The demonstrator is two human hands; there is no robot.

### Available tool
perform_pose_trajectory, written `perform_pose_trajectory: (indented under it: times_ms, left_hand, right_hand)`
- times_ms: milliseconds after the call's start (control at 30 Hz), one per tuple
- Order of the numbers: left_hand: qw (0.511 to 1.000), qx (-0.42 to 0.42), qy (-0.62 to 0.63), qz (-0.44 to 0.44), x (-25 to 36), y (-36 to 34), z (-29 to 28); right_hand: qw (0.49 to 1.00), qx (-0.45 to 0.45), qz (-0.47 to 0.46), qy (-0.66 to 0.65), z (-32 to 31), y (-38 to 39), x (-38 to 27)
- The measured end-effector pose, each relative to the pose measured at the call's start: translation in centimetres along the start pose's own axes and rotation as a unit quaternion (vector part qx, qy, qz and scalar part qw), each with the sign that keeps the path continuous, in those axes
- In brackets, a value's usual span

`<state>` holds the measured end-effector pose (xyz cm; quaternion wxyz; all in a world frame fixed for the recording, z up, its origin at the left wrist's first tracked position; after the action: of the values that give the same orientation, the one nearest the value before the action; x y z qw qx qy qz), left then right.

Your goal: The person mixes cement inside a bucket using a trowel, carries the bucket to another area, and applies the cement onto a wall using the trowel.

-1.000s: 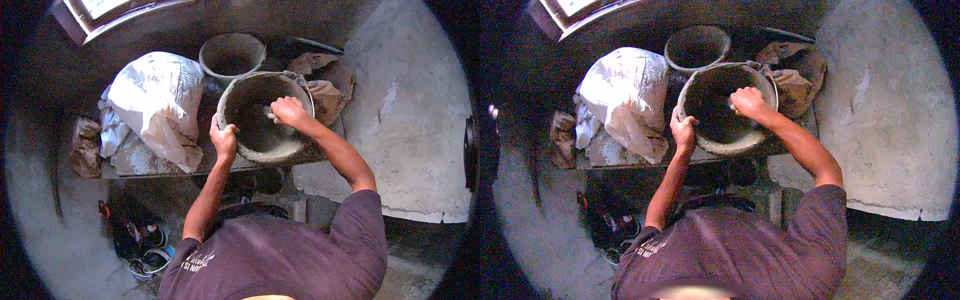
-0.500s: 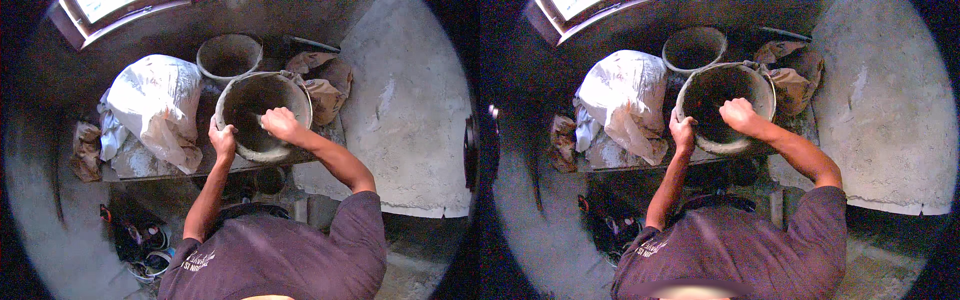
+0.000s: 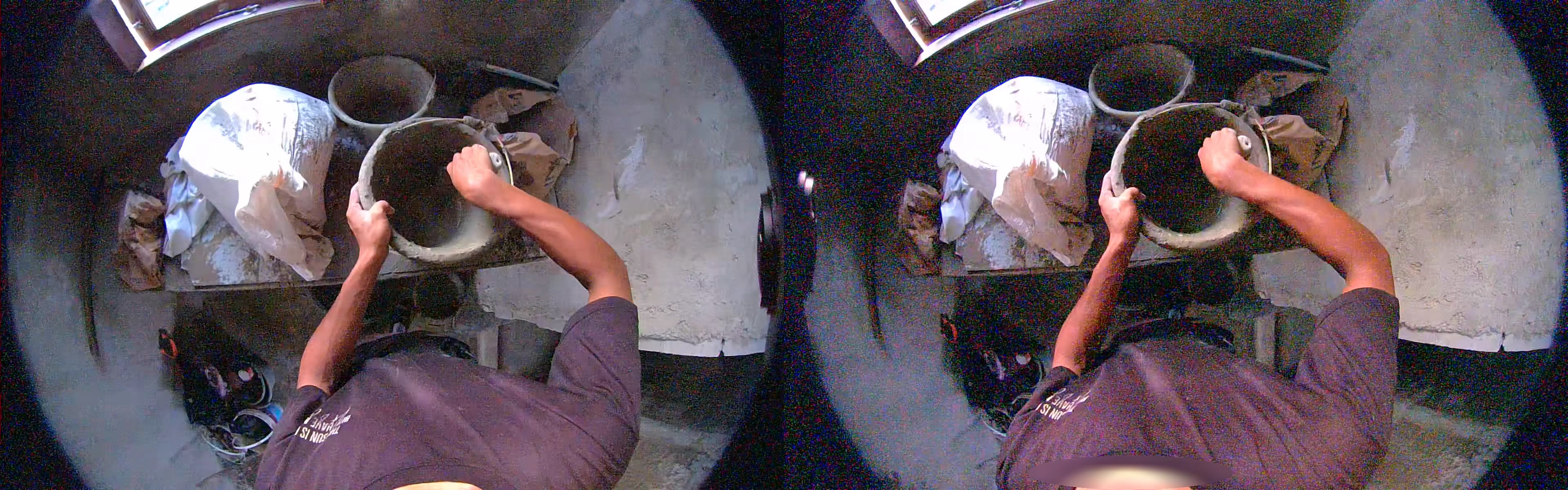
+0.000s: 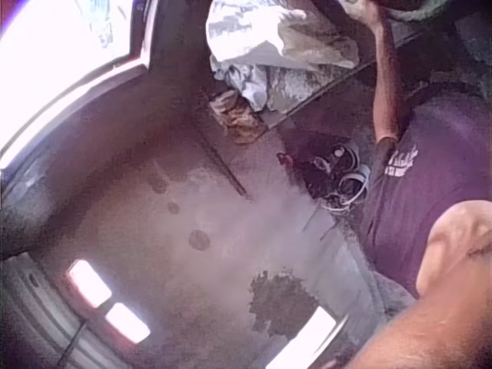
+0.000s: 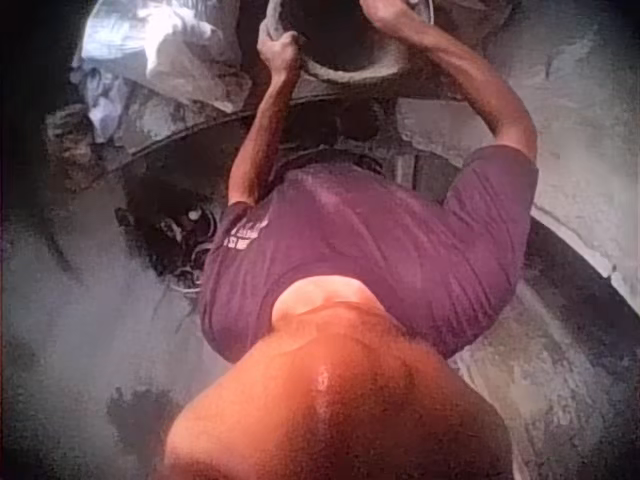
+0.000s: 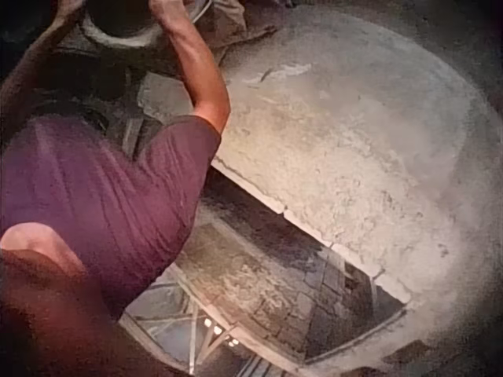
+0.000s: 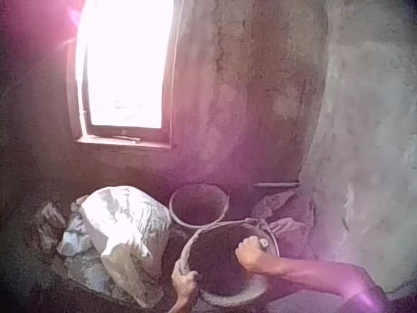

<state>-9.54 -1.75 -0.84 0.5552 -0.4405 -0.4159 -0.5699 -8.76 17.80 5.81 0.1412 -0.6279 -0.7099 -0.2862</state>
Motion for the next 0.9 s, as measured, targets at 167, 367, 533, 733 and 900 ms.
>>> perform_pose_trajectory:
  times_ms: [167, 367, 533, 733, 900]
  left_hand:
    - [1.000, -0.001, 0.007, -0.012, 0.2, 0.1, 0.1]
    - [0.999, 0.007, -0.035, 0.002, 0.8, 0.3, 0.0]
    - [1.000, 0.015, -0.015, 0.019, 0.3, -0.1, 0.0]
    - [1.000, 0.016, -0.012, -0.002, -0.3, -0.2, -0.1]
    - [0.999, 0.018, -0.038, -0.010, 0.1, 0.0, -0.2]
  right_hand:
    - [0.995, 0.097, 0.006, -0.018, -0.9, 0.0, 0.3]
    - [0.999, -0.034, -0.002, -0.018, -1.2, 2.2, -0.3]
    - [0.996, -0.029, -0.065, -0.056, -1.3, 4.5, -1.6]
    - [0.996, 0.009, -0.059, -0.067, -0.8, 3.9, -0.7]
    - [0.990, -0.005, -0.095, -0.103, -0.7, 4.3, 0.0]
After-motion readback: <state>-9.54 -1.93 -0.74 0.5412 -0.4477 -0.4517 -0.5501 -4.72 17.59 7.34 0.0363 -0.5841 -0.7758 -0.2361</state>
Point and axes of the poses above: each hand's wrist, its own y-axis away from the middle knuckle, its own z-axis out of the palm, x = y × z, the point moved 6 cm from there along -y, towards the middle knuckle, and after that the axes turned 5 degrees about y, right-handed, at the moved point
